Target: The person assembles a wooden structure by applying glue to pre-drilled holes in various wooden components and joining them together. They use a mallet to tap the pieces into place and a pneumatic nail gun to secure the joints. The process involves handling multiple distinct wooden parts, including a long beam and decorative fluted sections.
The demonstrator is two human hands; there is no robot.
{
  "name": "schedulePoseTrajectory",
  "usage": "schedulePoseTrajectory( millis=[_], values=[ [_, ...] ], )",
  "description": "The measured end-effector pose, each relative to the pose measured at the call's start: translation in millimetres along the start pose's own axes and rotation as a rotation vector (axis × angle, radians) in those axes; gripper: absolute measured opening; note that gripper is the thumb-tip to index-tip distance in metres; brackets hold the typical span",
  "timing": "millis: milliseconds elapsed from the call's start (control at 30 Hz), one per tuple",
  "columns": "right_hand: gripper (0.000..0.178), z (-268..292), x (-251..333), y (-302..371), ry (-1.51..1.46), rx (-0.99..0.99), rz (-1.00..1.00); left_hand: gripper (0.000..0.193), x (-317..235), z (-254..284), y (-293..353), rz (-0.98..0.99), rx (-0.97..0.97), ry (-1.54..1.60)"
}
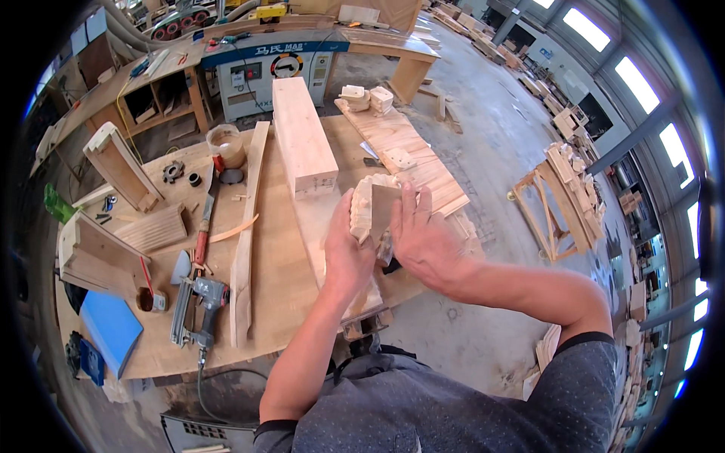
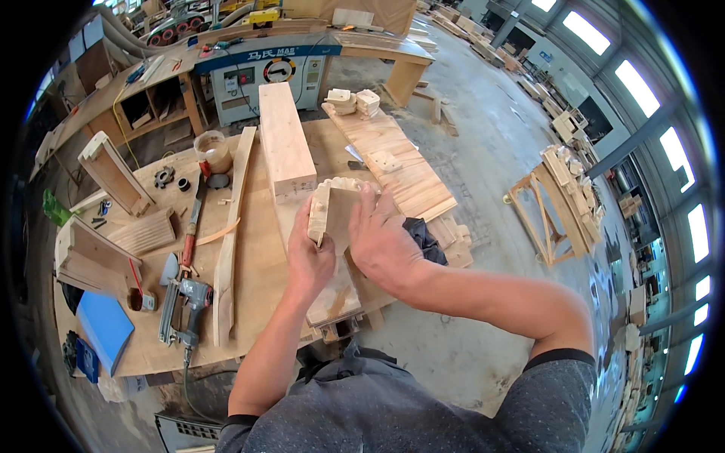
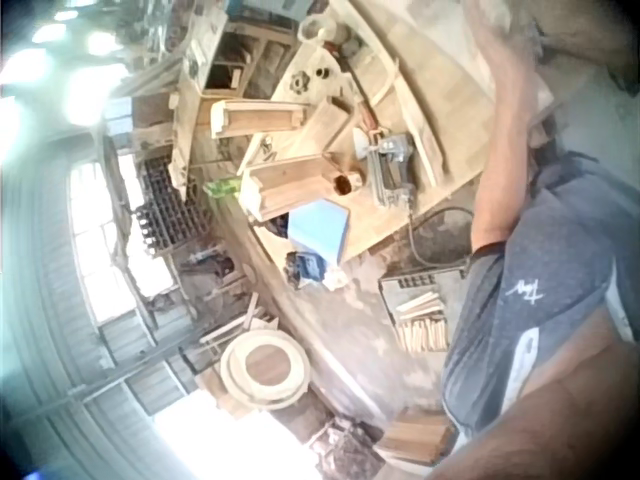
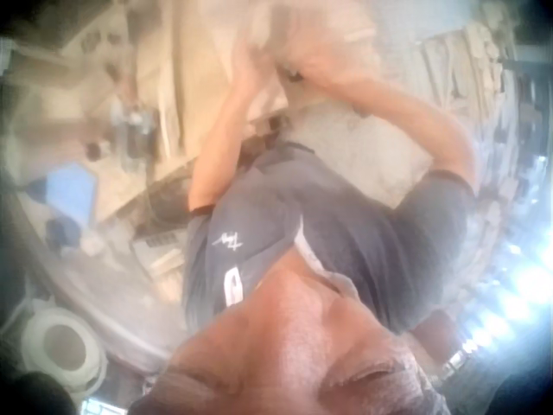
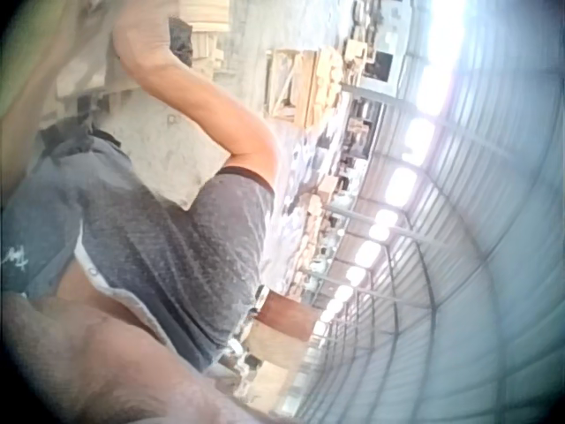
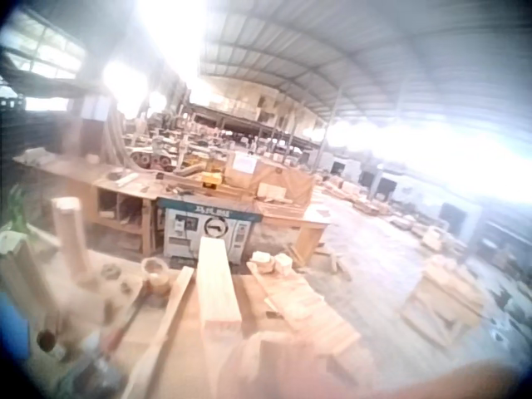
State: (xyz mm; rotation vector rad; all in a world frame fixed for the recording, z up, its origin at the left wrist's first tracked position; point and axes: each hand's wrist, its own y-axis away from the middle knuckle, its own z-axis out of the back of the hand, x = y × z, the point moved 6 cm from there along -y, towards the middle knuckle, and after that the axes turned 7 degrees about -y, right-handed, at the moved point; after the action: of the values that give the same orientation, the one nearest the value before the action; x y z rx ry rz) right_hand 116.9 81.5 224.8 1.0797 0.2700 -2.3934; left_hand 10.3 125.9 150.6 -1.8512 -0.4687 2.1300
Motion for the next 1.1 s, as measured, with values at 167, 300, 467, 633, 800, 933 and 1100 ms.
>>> schedulePoseTrajectory(
  millis=[167,300,467,633,800,933,1100],
  values=[
    [0.048,-12,17,1,-0.024,0.279,0.144,0.068,-1,-1,-3,0.012,-0.007,0.017],
    [0.045,-29,35,26,-0.402,0.453,0.087,0.07,3,-4,0,0.083,0.051,0.011],
    [0.041,-24,18,30,-0.506,0.368,0.025,0.066,8,0,-1,0.081,-0.004,0.036],
    [0.033,-77,15,44,-0.749,0.206,-0.014,0.054,-6,-6,0,0.118,-0.036,-0.028],
    [0.047,-195,26,64,-0.991,0.373,-0.188,0.046,54,-12,28,0.496,0.039,-0.059],
    [0.053,-278,22,67,-1.003,0.375,-0.28,0.029,79,-5,59,0.58,-0.016,-0.256],
    [0.042,-408,66,91,-0.762,0.186,-0.234,0.025,114,-12,91,0.644,-0.025,-0.482]
  ],
)
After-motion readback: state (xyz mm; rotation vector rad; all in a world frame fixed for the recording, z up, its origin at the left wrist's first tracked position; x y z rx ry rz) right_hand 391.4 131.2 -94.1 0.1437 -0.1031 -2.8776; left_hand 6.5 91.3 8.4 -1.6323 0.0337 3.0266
